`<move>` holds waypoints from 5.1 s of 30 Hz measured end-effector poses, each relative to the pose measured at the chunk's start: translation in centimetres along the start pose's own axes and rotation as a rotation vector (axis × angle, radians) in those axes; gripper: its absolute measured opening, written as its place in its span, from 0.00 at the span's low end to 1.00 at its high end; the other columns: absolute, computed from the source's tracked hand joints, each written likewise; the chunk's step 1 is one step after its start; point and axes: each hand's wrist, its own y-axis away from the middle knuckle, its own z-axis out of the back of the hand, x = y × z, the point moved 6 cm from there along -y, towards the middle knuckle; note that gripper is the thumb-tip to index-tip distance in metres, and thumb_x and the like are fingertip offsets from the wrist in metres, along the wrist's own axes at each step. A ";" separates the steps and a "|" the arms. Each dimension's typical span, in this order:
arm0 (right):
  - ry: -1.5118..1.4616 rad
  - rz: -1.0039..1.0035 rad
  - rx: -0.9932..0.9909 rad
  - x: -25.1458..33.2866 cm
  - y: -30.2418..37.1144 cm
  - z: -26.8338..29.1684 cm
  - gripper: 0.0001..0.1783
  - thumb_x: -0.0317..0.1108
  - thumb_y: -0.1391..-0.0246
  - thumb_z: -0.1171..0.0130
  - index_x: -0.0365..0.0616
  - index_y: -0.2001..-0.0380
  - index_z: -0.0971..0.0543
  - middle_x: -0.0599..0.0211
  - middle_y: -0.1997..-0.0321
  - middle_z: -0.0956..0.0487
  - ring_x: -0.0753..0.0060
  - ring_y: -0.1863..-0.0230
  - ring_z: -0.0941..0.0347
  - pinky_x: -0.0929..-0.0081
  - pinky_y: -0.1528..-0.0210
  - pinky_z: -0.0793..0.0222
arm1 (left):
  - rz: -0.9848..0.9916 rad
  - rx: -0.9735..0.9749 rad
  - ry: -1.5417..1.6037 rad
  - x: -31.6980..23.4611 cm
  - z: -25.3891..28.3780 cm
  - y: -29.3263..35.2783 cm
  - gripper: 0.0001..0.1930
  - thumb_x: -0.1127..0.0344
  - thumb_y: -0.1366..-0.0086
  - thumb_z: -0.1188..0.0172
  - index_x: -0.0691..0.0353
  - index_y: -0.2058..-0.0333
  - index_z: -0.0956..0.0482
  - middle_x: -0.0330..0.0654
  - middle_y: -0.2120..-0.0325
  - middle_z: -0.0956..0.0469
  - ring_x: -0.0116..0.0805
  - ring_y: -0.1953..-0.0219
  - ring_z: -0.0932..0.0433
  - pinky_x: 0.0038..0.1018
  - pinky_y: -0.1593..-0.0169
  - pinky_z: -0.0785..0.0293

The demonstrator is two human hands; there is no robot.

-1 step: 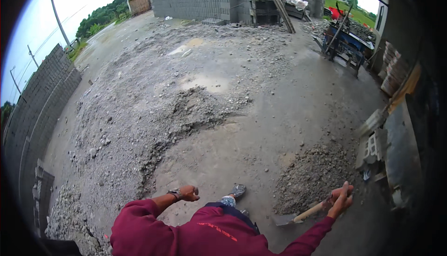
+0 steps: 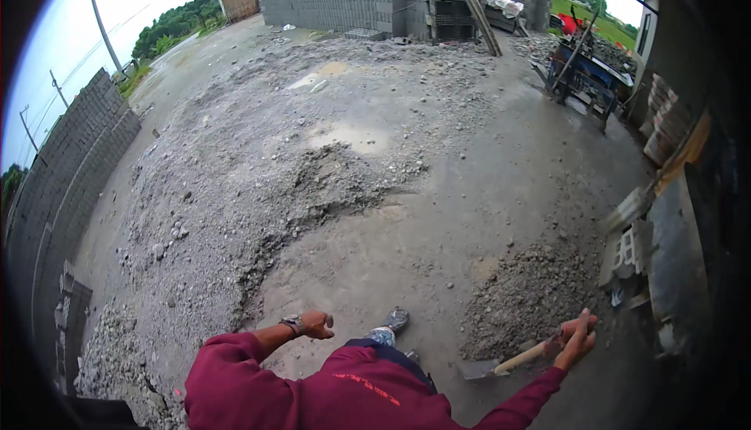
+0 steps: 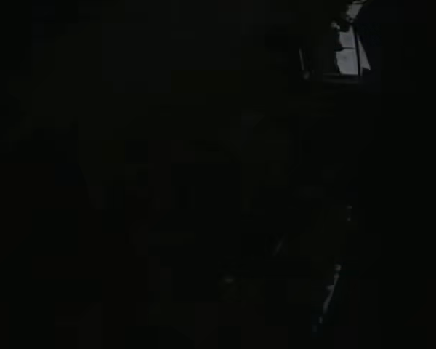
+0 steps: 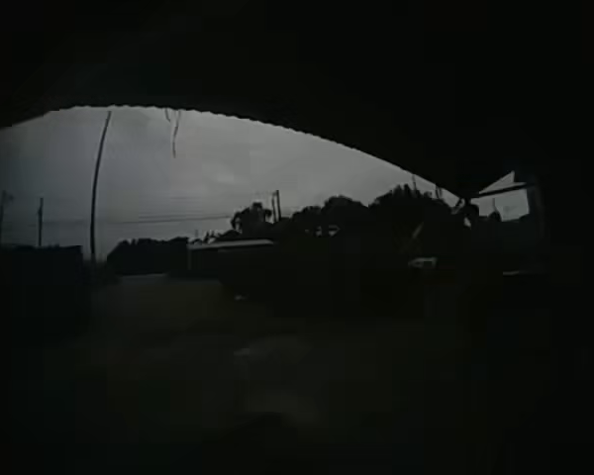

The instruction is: The person shovels a mixture of gravel, sand, and cement on the ground, repeatedly turning the pile over to mix it.

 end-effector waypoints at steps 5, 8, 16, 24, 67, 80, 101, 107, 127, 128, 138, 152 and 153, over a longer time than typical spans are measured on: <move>0.200 -0.044 0.140 4.6 1.2 2.9 0.26 0.52 0.43 0.48 0.45 0.87 0.27 0.75 0.89 0.31 0.84 0.89 0.40 0.83 0.85 0.47 | -0.045 0.292 -0.100 -3.1 -0.7 9.9 0.49 0.46 0.53 0.34 0.52 0.37 0.51 0.53 0.71 0.22 0.52 0.65 0.23 0.41 0.60 0.29; 0.167 -0.134 0.315 5.2 1.5 8.8 0.24 0.49 0.44 0.47 0.40 0.83 0.21 0.69 0.85 0.24 0.76 0.85 0.33 0.76 0.81 0.41 | -0.104 0.352 0.012 -7.0 2.3 12.3 0.49 0.48 0.47 0.38 0.47 0.34 0.61 0.58 0.58 0.25 0.55 0.55 0.25 0.42 0.56 0.29; 0.647 -0.107 0.094 6.0 3.5 9.3 0.26 0.53 0.47 0.47 0.38 0.77 0.19 0.61 0.82 0.23 0.68 0.82 0.30 0.67 0.77 0.36 | -0.389 0.045 0.116 -1.3 2.0 11.1 0.54 0.51 0.53 0.34 0.41 0.33 0.62 0.57 0.42 0.38 0.56 0.43 0.34 0.43 0.43 0.36; 0.769 -0.026 0.033 6.8 4.8 4.9 0.25 0.52 0.47 0.47 0.37 0.77 0.19 0.61 0.81 0.23 0.66 0.81 0.29 0.66 0.76 0.35 | -0.677 0.089 0.156 3.7 3.0 10.5 0.59 0.50 0.60 0.32 0.44 0.33 0.62 0.53 0.38 0.43 0.55 0.39 0.40 0.45 0.39 0.41; 0.579 -0.269 -0.122 -2.8 4.1 14.7 0.17 0.41 0.53 0.41 0.33 0.77 0.24 0.65 0.80 0.28 0.70 0.78 0.33 0.68 0.78 0.38 | -0.644 0.305 0.219 4.9 2.6 10.2 0.66 0.42 0.73 0.26 0.42 0.34 0.56 0.42 0.36 0.46 0.49 0.38 0.40 0.45 0.41 0.36; 0.485 -0.400 -0.154 -2.7 -0.6 13.4 0.21 0.43 0.55 0.36 0.39 0.87 0.31 0.69 0.86 0.34 0.76 0.87 0.41 0.75 0.86 0.47 | -0.507 0.146 0.182 3.4 1.8 9.4 0.57 0.46 0.63 0.29 0.43 0.35 0.52 0.48 0.41 0.37 0.51 0.43 0.33 0.43 0.44 0.34; 0.597 -0.317 0.131 -5.0 -13.7 13.1 0.21 0.44 0.52 0.37 0.37 0.83 0.28 0.67 0.86 0.34 0.75 0.89 0.42 0.74 0.86 0.47 | -0.315 0.011 0.264 -8.1 -5.4 12.8 0.58 0.59 0.67 0.26 0.44 0.35 0.52 0.50 0.43 0.35 0.53 0.45 0.31 0.41 0.46 0.31; 0.773 -0.282 0.232 -5.8 -17.4 12.4 0.22 0.48 0.53 0.38 0.38 0.81 0.26 0.66 0.85 0.32 0.75 0.88 0.40 0.73 0.86 0.45 | -0.212 0.009 0.322 -10.6 -9.3 15.3 0.63 0.62 0.73 0.24 0.41 0.35 0.52 0.48 0.41 0.39 0.52 0.42 0.35 0.42 0.44 0.32; 0.865 0.144 0.951 1.3 3.2 -10.0 0.17 0.40 0.52 0.39 0.34 0.79 0.26 0.62 0.81 0.26 0.71 0.84 0.33 0.69 0.80 0.37 | 0.017 -0.067 0.544 -6.7 -18.5 22.8 0.61 0.45 0.68 0.23 0.41 0.35 0.52 0.48 0.46 0.31 0.52 0.49 0.28 0.42 0.52 0.29; 0.869 0.195 0.991 0.2 3.9 -11.5 0.17 0.39 0.52 0.38 0.34 0.78 0.26 0.62 0.81 0.26 0.71 0.82 0.32 0.68 0.78 0.36 | 0.209 0.091 0.647 -5.0 -19.6 23.0 0.60 0.37 0.67 0.26 0.47 0.36 0.49 0.53 0.52 0.26 0.56 0.51 0.27 0.42 0.52 0.29; 0.644 0.286 1.921 20.1 48.8 -13.8 0.20 0.30 0.60 0.30 0.34 0.66 0.29 0.59 0.73 0.21 0.79 0.79 0.28 0.81 0.77 0.33 | 0.687 -0.416 0.706 8.8 -19.6 19.7 0.38 0.39 0.47 0.42 0.70 0.51 0.29 0.63 0.61 0.24 0.59 0.57 0.25 0.45 0.54 0.29; 0.215 -0.296 1.788 5.9 50.7 -14.8 0.24 0.29 0.48 0.46 0.35 0.48 0.36 0.68 0.80 0.30 0.75 0.81 0.33 0.73 0.73 0.32 | 0.565 -0.802 2.447 5.0 -19.2 4.2 0.29 0.41 0.48 0.39 0.67 0.65 0.26 0.50 0.74 0.23 0.41 0.76 0.21 0.43 0.72 0.21; 0.170 -0.501 1.746 5.0 51.2 -14.7 0.25 0.29 0.48 0.47 0.35 0.47 0.36 0.68 0.82 0.31 0.73 0.82 0.33 0.71 0.73 0.31 | 0.555 -0.912 2.568 5.6 -20.5 3.6 0.28 0.44 0.48 0.38 0.67 0.65 0.27 0.49 0.75 0.23 0.42 0.77 0.21 0.43 0.72 0.21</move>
